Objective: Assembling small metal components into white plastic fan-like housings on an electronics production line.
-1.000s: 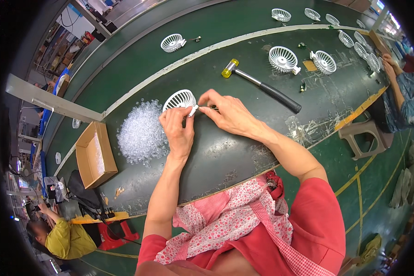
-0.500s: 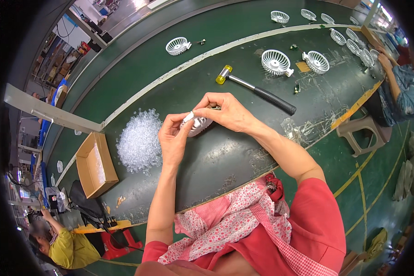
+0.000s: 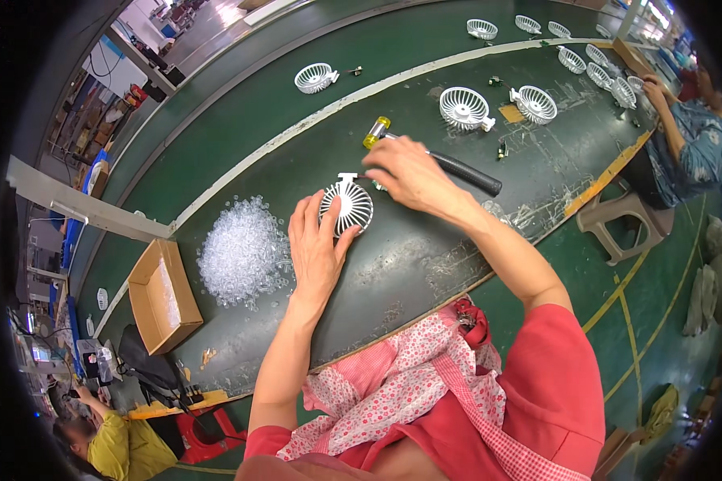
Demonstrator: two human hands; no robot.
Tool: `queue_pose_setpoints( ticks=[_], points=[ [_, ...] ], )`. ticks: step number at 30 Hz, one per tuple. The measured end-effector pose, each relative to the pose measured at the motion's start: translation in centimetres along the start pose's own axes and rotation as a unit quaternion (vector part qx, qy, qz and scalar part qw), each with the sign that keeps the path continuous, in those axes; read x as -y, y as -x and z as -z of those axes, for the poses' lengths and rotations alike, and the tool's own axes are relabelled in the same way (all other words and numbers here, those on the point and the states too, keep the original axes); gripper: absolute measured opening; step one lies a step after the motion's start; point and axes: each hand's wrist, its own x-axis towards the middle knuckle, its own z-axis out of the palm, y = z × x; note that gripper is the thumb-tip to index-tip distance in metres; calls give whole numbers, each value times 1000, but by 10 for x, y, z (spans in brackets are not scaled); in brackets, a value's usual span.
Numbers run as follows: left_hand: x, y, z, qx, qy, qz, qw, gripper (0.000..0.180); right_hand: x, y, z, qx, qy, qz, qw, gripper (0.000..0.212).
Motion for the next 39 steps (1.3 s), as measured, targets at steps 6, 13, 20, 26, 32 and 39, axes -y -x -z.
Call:
queue_pose_setpoints(
  ticks=[6,13,20,26,32,39],
  points=[
    [-7,0,-4,-11,6,20,1000,56,-47,24,5,-68,228,-60,969,27],
    [-3,3,-2,-31,14,7,999,54,28,9,41,-156,-70,-3,985,27],
    [-2,2,4,-40,23,4,999,48,14,22,17,28,-75,-34,996,28],
    [45,-11,33,-90,51,52,993,22,-17,10,23,-98,121,-53,986,24],
    [56,4,44,26,-11,129,991,15,4,-16,3,16,-16,36,999,29],
    [44,-3,33,8,-7,142,990,9,6,-26,-34,66,-57,-7,996,15]
  ],
)
